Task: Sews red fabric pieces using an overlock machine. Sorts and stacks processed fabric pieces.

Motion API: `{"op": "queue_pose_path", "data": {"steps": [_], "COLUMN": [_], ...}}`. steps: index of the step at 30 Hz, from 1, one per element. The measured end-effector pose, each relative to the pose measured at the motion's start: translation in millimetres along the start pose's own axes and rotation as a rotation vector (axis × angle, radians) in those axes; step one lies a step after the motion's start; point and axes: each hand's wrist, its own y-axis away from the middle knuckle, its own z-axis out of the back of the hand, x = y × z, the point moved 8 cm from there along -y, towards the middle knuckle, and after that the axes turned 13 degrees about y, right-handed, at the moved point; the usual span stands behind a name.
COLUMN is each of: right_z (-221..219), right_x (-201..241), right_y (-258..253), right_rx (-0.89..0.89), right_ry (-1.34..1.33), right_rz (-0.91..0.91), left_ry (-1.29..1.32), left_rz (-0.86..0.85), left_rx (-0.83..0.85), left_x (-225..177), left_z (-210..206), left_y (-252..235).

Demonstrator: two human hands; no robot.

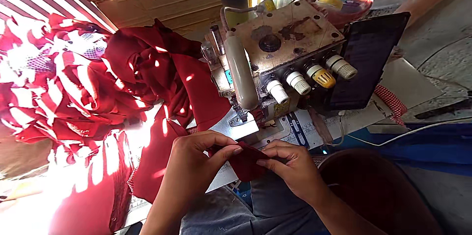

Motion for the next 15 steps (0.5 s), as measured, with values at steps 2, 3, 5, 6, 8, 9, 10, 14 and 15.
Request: {"op": "queue_pose_path", "data": {"steps": [2, 3, 5, 6, 8, 9, 10, 14, 15], "right_z": [0, 0, 0, 0, 1, 0, -1, -12, -17], "right_x": [0, 0, 0, 0, 2, 4, 8, 20, 19], "right_y": [0, 1, 2, 3, 5, 7, 9, 16, 14], "right_rx": [0.006, 0.013, 0.024, 0.027, 0.037, 0.055, 0.085, 0.207, 0.212], "right_ry": [0.01, 0.017, 0.032, 0.041, 0.05, 0.043, 0.017, -0.179, -0.202], "right_rz": [0.005, 0.008, 0.013, 0.019, 0.055, 0.085, 0.113, 0.085, 0.053], "left_ry": [0.006, 0.0, -0.028, -0.038, -0.036, -0.023, -0.008, -0.075, -0.137], "left_rz": [-0.004, -0.013, -0.032, -0.039, -0.051, -0.055, -0.059, -0.118, -0.133], "left_rx": [0.006, 0.004, -0.004, -0.009, -0.008, 0.003, 0.02, 0.112, 0.134], "left_x": [0, 0, -2, -3, -5, -6, -9, -16, -14], "left_z": [0, 1, 1, 0, -2, -4, -6, -4, -1], "left_y": [1, 1, 2, 3, 6, 8, 9, -4, -12]}}
